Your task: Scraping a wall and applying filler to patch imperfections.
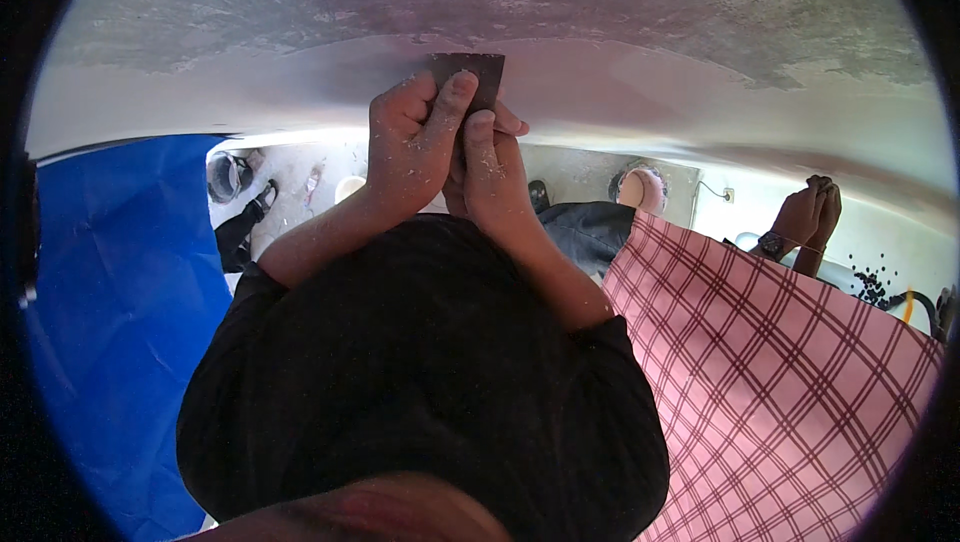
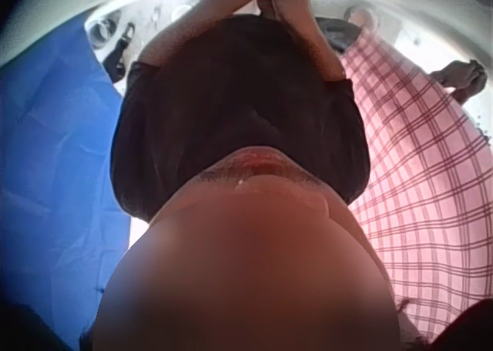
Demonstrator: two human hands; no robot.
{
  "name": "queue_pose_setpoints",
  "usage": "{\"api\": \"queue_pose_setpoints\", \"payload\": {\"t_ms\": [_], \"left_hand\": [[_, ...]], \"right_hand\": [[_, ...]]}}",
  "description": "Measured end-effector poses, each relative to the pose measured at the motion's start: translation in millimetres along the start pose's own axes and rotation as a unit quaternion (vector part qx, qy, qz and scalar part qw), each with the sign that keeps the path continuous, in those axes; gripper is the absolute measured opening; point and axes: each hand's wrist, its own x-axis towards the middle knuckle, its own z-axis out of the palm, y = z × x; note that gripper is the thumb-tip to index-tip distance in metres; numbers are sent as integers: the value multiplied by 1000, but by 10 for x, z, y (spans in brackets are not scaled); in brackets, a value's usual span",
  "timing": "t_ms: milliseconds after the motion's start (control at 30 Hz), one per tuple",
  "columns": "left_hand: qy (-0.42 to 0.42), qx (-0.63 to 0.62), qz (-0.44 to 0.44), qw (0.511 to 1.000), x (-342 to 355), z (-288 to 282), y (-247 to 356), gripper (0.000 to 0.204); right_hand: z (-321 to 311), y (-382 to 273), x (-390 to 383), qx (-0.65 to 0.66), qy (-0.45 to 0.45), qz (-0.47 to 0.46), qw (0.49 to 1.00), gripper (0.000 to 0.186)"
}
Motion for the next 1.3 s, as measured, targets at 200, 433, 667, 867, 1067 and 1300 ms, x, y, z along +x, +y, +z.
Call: {"api": "queue_pose_setpoints", "payload": {"t_ms": [200,433,667,867,1067,1300], "left_hand": [[-25,30,-6,999,32,95,138,36],[-57,-19,-54,997,56,201,53,33],[-83,1,-78,994,71,412,33,35],[-109,41,-90,989,123,544,25,36],[-104,-53,-142,983,128,619,198,35],[-113,-69,-165,977,155,556,172,36]], "right_hand": [[-71,-137,-81,9,9,26,1000,51],[-148,-265,-157,10,43,88,995,59],[-298,-491,-356,103,-5,152,983,67],[-374,-630,-426,131,15,182,974,71],[-367,-672,-446,131,22,166,977,68],[-309,-648,-419,129,26,128,983,64]]}}
